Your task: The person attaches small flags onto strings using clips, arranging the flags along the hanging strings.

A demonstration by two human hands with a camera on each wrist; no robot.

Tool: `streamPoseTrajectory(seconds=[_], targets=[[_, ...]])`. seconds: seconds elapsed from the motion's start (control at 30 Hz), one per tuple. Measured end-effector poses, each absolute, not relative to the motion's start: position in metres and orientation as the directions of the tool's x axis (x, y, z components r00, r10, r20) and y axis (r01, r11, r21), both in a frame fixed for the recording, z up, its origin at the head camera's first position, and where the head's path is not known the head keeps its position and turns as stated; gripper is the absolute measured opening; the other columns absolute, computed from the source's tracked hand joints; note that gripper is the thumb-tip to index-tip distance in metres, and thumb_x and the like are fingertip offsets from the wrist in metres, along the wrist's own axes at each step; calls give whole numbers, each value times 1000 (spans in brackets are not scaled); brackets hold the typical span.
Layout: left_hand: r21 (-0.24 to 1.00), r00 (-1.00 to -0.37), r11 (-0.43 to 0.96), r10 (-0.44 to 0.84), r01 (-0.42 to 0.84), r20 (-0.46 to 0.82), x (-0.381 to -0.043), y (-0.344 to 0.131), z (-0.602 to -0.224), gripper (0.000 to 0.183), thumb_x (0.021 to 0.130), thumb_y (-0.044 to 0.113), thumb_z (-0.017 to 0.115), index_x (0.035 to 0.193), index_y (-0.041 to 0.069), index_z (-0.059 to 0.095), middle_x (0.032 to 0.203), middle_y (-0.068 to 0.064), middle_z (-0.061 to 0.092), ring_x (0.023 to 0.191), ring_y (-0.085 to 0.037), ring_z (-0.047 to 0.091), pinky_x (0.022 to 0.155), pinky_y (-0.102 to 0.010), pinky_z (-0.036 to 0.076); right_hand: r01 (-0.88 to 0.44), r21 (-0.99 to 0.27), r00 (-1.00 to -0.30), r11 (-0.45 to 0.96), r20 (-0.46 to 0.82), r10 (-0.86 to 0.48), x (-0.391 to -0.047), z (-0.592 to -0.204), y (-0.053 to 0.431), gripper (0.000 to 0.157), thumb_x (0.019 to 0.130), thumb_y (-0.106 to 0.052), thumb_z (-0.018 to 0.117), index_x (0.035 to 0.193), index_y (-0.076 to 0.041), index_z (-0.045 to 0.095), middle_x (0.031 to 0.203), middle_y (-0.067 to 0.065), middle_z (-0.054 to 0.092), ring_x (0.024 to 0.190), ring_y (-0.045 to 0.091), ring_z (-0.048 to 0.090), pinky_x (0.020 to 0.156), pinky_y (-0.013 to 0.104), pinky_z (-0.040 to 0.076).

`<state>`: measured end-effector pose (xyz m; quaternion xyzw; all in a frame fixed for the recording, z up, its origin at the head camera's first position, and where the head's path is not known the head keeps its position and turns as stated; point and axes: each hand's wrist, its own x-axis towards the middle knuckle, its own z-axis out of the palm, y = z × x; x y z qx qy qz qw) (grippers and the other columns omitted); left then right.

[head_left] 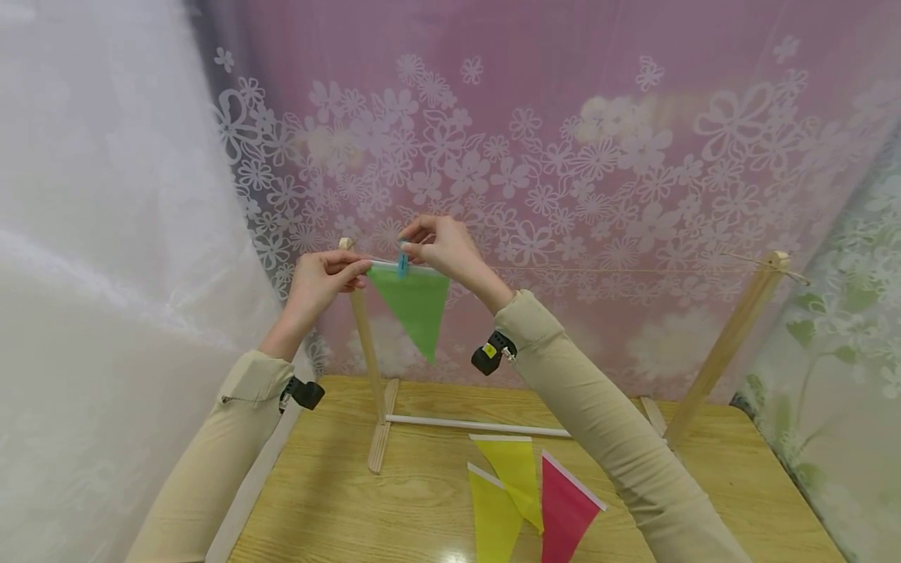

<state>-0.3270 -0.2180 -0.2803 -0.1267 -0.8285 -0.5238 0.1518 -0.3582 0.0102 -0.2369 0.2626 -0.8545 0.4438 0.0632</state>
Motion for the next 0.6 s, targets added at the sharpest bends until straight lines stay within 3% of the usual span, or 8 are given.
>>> streamPoseTrajectory(seconds=[0.2,0.4,0.6], targets=[[834,-923,411,51,367,381,-326,-218,-281,36,97,28,70,119,0,74,98,-25,74,73,-5,71,73,-22,59,-484,-739,-862,468,314,-397,-358,-237,11,25,100,-18,67,122,-7,70,109,8,70,92,20,71,80,30,58],[848,-930,398,43,350,364,-326,-218,-281,36,96,29,71,119,1,74,91,-10,77,73,-5,71,74,-24,60,-491,-740,-856,460,312,-413,-359,-238,13,30,101,-20,66,128,-9,68,112,7,70,95,19,70,86,33,57],[847,-934,408,45,342,355,-327,-218,-282,38,98,30,70,121,0,73,106,-21,74,73,-3,71,73,-24,60,-487,-752,-854,444,305,-421,-359,-239,16,35,100,-25,67,133,-12,67,118,6,70,99,19,69,88,35,57]])
